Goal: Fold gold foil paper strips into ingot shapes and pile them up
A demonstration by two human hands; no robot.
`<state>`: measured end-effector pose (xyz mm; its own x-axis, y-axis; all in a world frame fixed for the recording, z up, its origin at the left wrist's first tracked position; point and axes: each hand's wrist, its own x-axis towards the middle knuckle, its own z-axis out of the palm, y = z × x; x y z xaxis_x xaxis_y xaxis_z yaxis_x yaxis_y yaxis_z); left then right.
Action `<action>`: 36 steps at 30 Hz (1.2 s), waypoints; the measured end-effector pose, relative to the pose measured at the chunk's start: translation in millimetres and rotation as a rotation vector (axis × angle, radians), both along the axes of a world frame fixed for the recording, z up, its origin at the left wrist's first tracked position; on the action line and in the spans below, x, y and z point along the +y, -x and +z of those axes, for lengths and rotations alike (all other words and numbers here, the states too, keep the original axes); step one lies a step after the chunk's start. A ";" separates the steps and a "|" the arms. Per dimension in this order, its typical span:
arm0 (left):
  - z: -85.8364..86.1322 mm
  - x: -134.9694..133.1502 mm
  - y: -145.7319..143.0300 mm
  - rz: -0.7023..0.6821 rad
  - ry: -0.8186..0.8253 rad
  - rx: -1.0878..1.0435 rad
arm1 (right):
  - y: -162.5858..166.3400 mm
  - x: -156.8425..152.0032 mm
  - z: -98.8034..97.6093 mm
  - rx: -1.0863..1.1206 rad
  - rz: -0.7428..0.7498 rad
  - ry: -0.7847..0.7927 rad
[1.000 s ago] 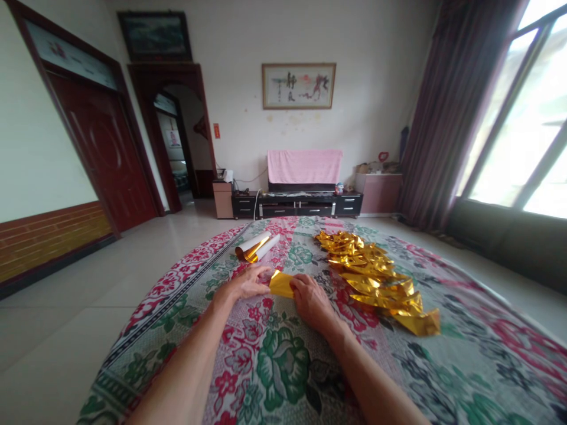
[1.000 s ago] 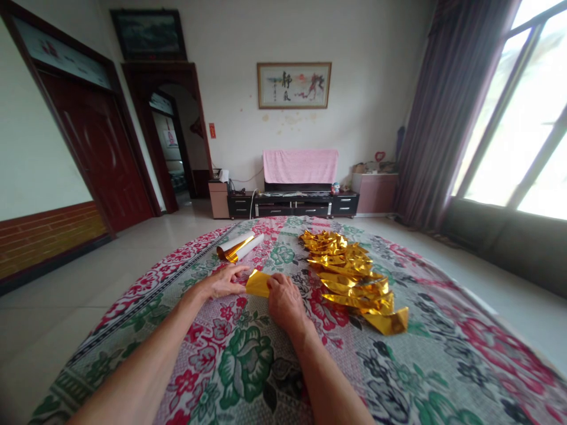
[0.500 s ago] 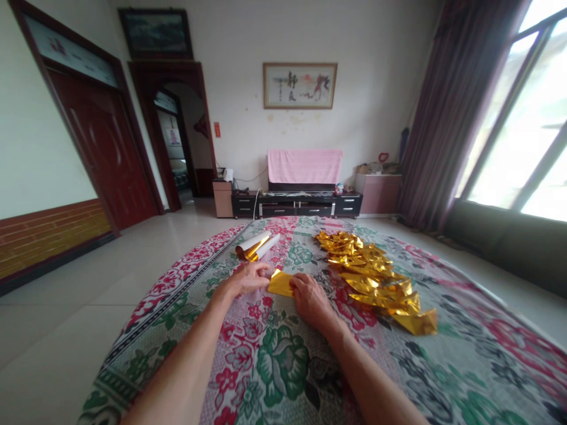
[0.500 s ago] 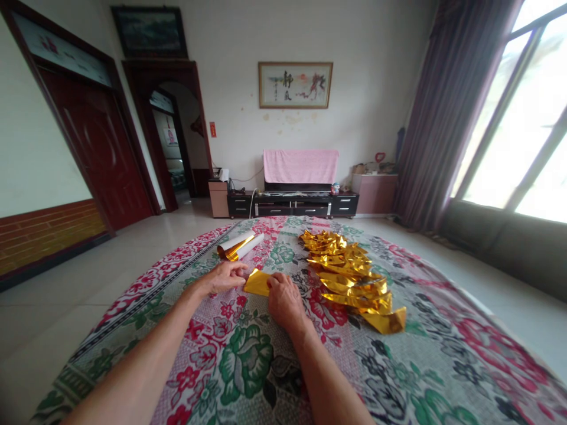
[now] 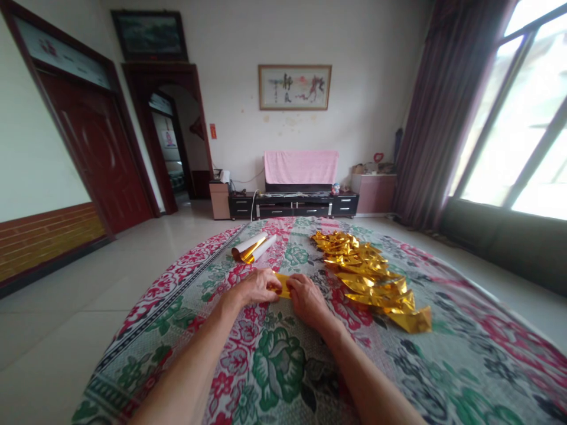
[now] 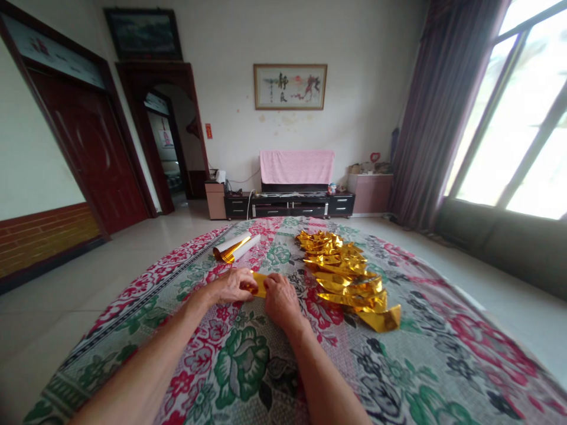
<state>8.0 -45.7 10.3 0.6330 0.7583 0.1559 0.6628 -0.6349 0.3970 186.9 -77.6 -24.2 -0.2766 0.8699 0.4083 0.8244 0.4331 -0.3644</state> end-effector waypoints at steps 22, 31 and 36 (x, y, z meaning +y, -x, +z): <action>-22.1 13.8 -2.8 0.401 -0.235 -0.104 | -6.9 12.6 -11.3 0.150 -0.083 -0.057; -22.1 13.4 -15.4 0.456 -0.113 -0.089 | -7.4 12.0 -6.6 0.198 -0.092 -0.054; -23.2 16.7 -16.3 0.445 -0.002 -0.214 | -8.7 12.1 -6.8 0.227 -0.082 -0.058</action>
<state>24.3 -29.1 -13.0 0.2010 0.9474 0.2489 0.7734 -0.3094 0.5532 195.6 -65.5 -31.0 -0.1017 0.8589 0.5019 0.7572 0.3940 -0.5209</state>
